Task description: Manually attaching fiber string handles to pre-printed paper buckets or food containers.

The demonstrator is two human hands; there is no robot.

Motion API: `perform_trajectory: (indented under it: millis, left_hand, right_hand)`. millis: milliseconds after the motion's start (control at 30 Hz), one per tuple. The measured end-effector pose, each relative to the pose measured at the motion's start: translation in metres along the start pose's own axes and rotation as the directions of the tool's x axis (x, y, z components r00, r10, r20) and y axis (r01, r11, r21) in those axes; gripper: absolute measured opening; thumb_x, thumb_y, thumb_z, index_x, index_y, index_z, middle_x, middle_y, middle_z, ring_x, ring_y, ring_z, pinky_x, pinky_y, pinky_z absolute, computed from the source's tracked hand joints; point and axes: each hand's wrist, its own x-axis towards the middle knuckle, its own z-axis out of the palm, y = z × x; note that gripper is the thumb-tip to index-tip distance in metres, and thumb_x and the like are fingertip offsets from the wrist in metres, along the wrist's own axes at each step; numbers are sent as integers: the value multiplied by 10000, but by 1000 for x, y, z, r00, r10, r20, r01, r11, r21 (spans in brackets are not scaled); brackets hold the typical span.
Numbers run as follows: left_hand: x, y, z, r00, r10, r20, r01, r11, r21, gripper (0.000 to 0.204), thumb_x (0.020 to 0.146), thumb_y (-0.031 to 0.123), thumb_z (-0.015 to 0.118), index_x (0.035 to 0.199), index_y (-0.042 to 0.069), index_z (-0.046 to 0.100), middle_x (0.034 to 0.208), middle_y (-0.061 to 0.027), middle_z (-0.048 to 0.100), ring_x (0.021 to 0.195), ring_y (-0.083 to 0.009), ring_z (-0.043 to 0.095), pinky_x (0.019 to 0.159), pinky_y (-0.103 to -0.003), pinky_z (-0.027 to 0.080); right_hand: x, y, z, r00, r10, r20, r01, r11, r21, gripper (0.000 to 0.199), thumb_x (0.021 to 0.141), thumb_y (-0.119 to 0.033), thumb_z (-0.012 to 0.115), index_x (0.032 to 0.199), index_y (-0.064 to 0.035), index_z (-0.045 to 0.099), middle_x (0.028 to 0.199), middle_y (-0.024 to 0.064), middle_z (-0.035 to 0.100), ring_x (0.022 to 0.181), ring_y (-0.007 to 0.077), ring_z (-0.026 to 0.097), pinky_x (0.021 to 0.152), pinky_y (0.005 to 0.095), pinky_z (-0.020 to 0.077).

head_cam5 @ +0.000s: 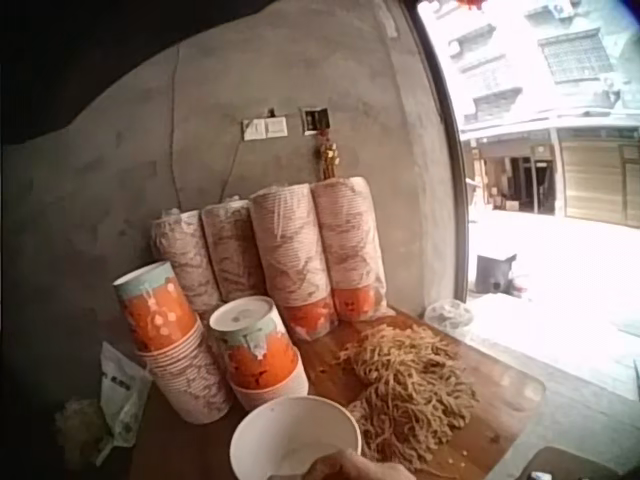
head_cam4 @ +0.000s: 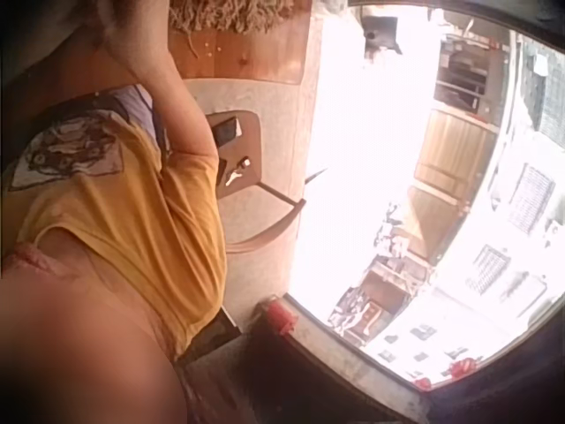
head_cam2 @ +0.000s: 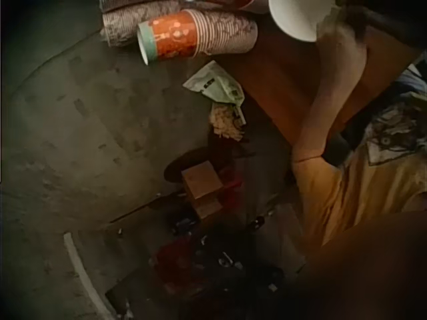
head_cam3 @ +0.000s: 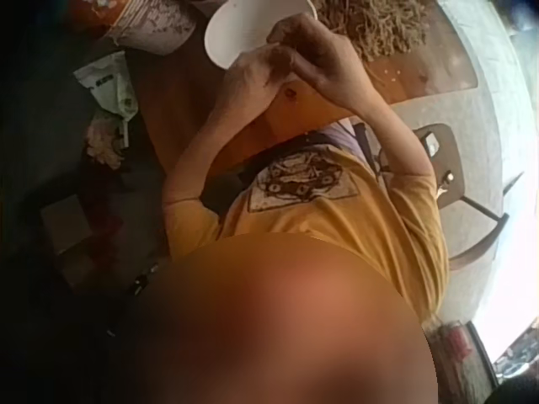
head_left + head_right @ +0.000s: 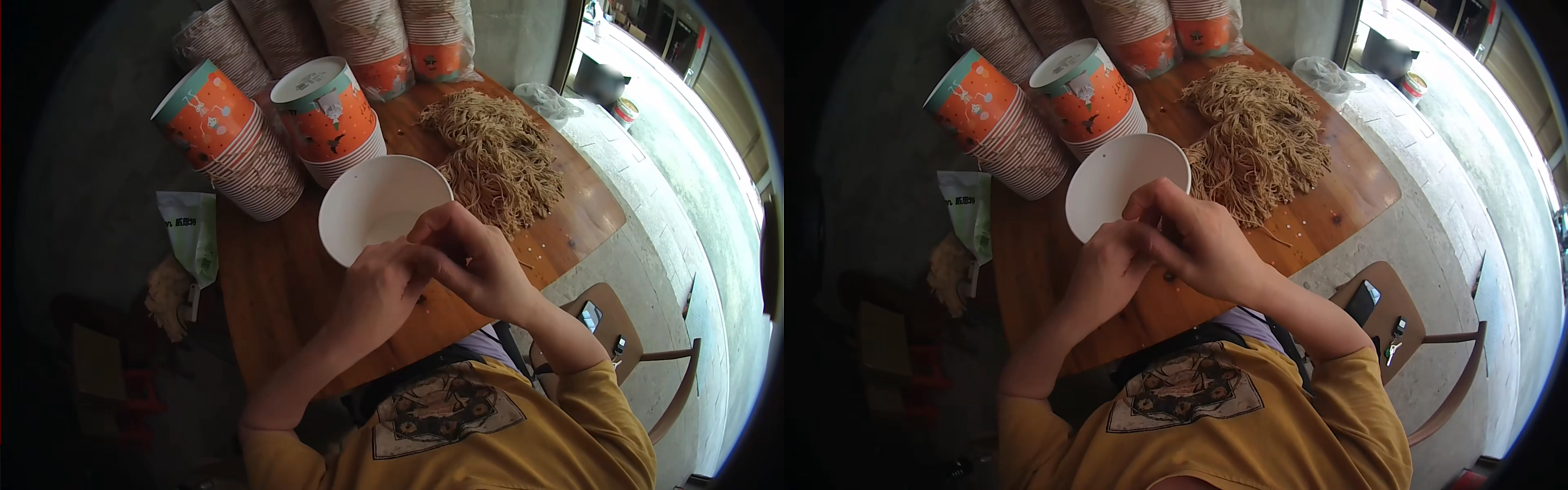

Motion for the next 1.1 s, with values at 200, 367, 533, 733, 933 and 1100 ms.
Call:
perform_trajectory:
  millis: [200,367,533,733,933,1100]
  left_hand:
    - [-6,-8,2,998,55,12,-56,966,253,170,891,171,585,1030,73,601,743,-55,614,762,-229,631,861,-387,412]
    - [-12,-17,-11,986,145,85,-164,942,293,185,891,176,587,1059,109,626,738,-25,618,759,-187,629,953,-412,356]
    - [-17,-43,-52,980,28,197,-93,939,331,125,837,115,621,946,134,678,958,-31,623,1072,-195,564,1058,-493,233]
    - [-22,-88,-89,995,-7,99,-43,864,502,146,765,-67,557,733,67,607,1423,-73,422,1404,-305,256,1119,-508,193]
    - [-10,-129,-97,997,75,1,-66,867,494,166,778,-66,544,790,69,639,1449,-83,396,1386,-328,282,1097,-449,305]
    - [-11,-92,-85,892,12,-452,149,936,318,247,863,-76,473,1009,52,626,1131,-141,536,1015,-281,575,816,-360,481]
  right_hand:
    - [-2,-4,4,999,0,-35,13,929,370,86,950,-60,515,1027,-29,534,842,-23,582,734,42,560,634,203,464]
    - [-3,-12,0,961,258,98,-271,812,517,133,946,-99,530,1057,-54,588,779,-43,568,686,4,525,574,148,405]
    - [-2,-19,-22,877,431,215,-479,740,472,162,929,-133,513,983,-19,616,726,9,605,511,22,537,401,136,356]
    - [-7,2,-55,961,-55,270,-204,517,831,186,925,-14,403,1039,55,533,923,209,654,633,230,692,435,227,555]
    - [-12,-1,-65,994,-87,61,16,686,728,98,913,-10,516,987,30,567,878,191,674,642,210,692,451,225,551]
    - [-7,-11,-51,990,-54,-131,71,990,124,71,864,-60,620,891,4,605,890,81,624,739,97,594,618,204,463]
